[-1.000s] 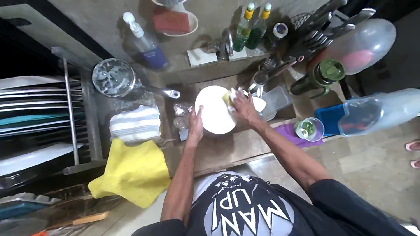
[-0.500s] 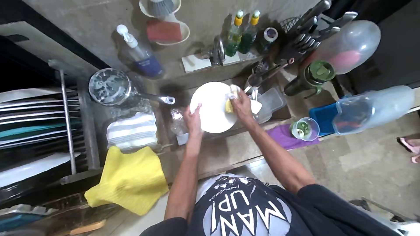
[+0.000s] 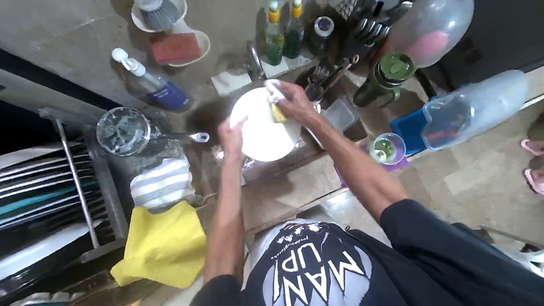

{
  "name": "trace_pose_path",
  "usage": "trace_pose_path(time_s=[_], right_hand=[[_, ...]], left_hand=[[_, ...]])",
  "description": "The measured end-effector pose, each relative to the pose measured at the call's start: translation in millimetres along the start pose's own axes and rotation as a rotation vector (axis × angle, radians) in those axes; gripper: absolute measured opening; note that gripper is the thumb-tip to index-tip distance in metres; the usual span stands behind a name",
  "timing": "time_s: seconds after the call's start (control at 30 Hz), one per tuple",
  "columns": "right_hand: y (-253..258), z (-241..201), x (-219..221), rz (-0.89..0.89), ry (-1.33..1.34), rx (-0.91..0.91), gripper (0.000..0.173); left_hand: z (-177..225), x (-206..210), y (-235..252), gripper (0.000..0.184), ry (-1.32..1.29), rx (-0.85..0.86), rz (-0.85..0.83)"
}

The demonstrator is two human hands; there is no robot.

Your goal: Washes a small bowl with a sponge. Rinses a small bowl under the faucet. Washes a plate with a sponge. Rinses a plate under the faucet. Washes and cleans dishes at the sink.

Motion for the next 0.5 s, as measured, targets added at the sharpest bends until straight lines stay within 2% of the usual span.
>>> trace_pose_path(time_s=[0.07,0.1,0.13,0.23,0.3,0.37,0.43,0.5], right_hand=[[-29,27,10,0.295,0.007,0.211,0.042],[-41,39,17,0.359,0.012,0.287,0.044],[-48,48,19,0.367,0.019,0.325,0.044],[-27,49,-2,0.109,0.032,0.268,0.04],[-1,32,-12,-0.122,-0.001,0.113,0.038],[26,8,-5,-0.299,-0.073,-0.066,0.035],[41,-10,5,-0.364,-0.163,-0.187,0.034],[43,-6,8,-0.277,-0.2,-0.16,0.038]], left_hand=[[-25,8,-17,0.048,-0.2,-0.06,0.291],[-38,14,-23,0.058,-0.265,-0.092,0.342],[-48,17,-25,0.06,-0.314,-0.104,0.334],[-48,2,-15,0.046,-0.336,-0.181,0.068],[-26,-1,-9,0.037,-0.231,-0.279,-0.151],[-3,5,2,0.029,-0.127,-0.297,-0.328],[5,14,8,0.026,-0.122,-0.263,-0.382],[0,15,5,0.03,-0.216,-0.203,-0.271]])
Point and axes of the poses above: each hand's wrist, its own y-axis towards the middle knuckle, its own x-axis out of the palm, z = x × y, the point moved 5 cm from there along y, towards the middle knuckle, and after that the axes turned 1 degree about -x, right-handed, at the moved point
